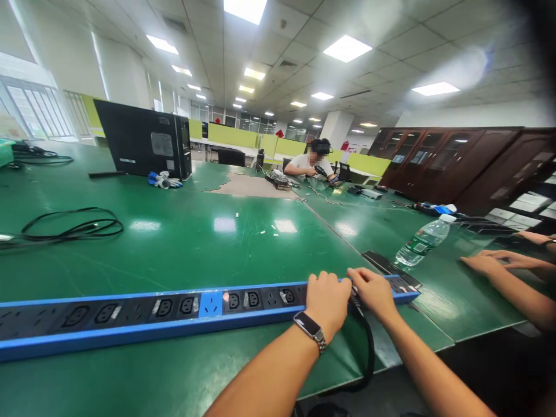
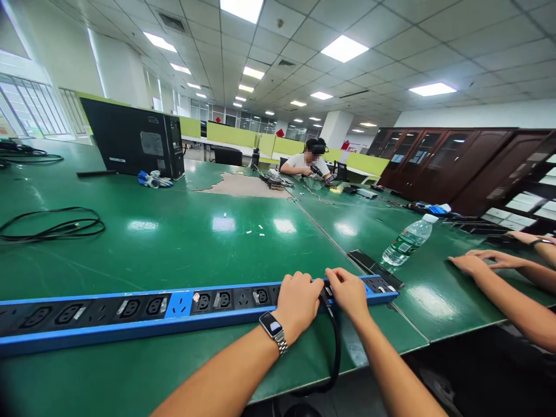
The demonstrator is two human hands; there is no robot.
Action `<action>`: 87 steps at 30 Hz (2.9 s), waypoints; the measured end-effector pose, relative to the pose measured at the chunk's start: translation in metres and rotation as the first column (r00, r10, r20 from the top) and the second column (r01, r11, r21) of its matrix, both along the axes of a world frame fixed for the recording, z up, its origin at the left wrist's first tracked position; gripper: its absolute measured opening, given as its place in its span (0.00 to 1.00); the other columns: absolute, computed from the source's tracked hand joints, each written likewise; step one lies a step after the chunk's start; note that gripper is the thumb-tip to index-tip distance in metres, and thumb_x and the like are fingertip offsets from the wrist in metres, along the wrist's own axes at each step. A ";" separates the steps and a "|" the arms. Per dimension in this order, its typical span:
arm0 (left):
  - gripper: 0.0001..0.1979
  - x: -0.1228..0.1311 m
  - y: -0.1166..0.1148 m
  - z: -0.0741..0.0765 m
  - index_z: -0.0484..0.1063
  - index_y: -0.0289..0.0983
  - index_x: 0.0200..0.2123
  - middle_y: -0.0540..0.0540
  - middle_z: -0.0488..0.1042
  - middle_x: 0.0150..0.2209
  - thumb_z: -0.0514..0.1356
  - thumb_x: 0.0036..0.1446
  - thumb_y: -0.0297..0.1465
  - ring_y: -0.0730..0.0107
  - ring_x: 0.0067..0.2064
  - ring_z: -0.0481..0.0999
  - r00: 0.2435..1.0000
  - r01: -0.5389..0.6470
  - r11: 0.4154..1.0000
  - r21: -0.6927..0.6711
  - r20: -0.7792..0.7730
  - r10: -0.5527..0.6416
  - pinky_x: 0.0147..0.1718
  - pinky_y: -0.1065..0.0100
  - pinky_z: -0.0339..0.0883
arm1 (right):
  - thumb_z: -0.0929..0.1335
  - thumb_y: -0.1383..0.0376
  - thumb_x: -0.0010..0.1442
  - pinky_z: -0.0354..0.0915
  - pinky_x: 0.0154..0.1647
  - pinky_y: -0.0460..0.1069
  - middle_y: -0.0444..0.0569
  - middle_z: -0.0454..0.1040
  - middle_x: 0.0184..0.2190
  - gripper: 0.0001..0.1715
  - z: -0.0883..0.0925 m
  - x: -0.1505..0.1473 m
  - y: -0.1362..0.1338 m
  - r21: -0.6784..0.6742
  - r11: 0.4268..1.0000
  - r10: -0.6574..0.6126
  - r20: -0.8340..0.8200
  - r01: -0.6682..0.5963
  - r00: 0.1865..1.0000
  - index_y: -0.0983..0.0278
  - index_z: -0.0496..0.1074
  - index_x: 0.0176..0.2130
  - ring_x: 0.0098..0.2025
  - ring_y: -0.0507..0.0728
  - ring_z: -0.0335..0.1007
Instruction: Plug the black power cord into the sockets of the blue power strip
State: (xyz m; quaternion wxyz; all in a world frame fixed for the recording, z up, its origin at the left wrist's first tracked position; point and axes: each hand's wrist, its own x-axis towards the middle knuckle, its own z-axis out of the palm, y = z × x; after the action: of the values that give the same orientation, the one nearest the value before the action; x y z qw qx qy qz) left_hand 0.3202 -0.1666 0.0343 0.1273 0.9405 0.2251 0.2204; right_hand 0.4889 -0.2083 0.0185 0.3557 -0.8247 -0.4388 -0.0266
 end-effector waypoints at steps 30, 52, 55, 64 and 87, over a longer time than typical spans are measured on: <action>0.47 -0.270 0.062 -0.026 0.46 0.38 0.68 0.36 0.71 0.59 0.65 0.48 0.33 0.51 0.60 0.70 0.941 -0.337 0.941 0.040 -0.031 0.338 0.60 0.44 0.59 | 0.65 0.46 0.58 0.61 0.29 0.49 0.45 0.77 0.24 0.29 0.039 -0.219 0.033 -0.091 0.856 0.478 -0.235 -0.509 0.846 0.61 0.75 0.49 0.26 0.56 0.71; 0.45 -0.270 0.067 -0.026 0.51 0.42 0.66 0.40 0.76 0.53 0.69 0.49 0.37 0.53 0.53 0.76 0.936 -0.349 0.936 0.049 -0.027 0.350 0.57 0.48 0.63 | 0.65 0.49 0.52 0.50 0.21 0.47 0.36 0.56 0.14 0.28 0.066 -0.185 0.015 0.016 0.901 0.405 -0.389 -0.434 0.827 0.66 0.73 0.44 0.18 0.50 0.52; 0.43 -0.272 0.067 -0.028 0.51 0.41 0.66 0.40 0.75 0.55 0.68 0.50 0.36 0.54 0.54 0.75 0.942 -0.334 0.941 0.054 -0.014 0.335 0.57 0.48 0.62 | 0.64 0.49 0.52 0.52 0.22 0.47 0.36 0.58 0.15 0.30 0.038 -0.175 0.016 -0.029 0.879 0.417 -0.433 -0.475 0.799 0.67 0.72 0.46 0.19 0.51 0.55; 0.33 -0.221 0.049 -0.014 0.60 0.37 0.62 0.38 0.70 0.60 0.66 0.54 0.35 0.54 0.59 0.69 0.974 -0.221 0.975 -0.034 0.049 0.222 0.58 0.52 0.63 | 0.64 0.50 0.56 0.54 0.24 0.47 0.40 0.65 0.16 0.25 0.018 -0.180 0.017 -0.056 0.860 0.469 -0.309 -0.508 0.828 0.64 0.76 0.43 0.21 0.53 0.60; 0.24 -0.376 0.082 -0.022 0.77 0.43 0.46 0.45 0.82 0.44 0.58 0.57 0.53 0.56 0.44 0.81 0.850 -0.473 0.880 -0.040 0.244 0.467 0.46 0.59 0.73 | 0.61 0.41 0.57 0.55 0.26 0.47 0.45 0.72 0.19 0.31 -0.008 -0.148 0.041 0.063 0.998 0.020 -0.129 -0.012 0.991 0.60 0.77 0.27 0.25 0.55 0.66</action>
State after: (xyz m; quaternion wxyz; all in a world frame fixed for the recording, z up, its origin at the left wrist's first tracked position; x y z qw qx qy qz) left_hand -0.0556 -0.0849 0.0127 0.0862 0.8235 0.4281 0.3620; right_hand 0.3412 -0.1673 0.0103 0.4091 -0.8098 -0.4202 0.0161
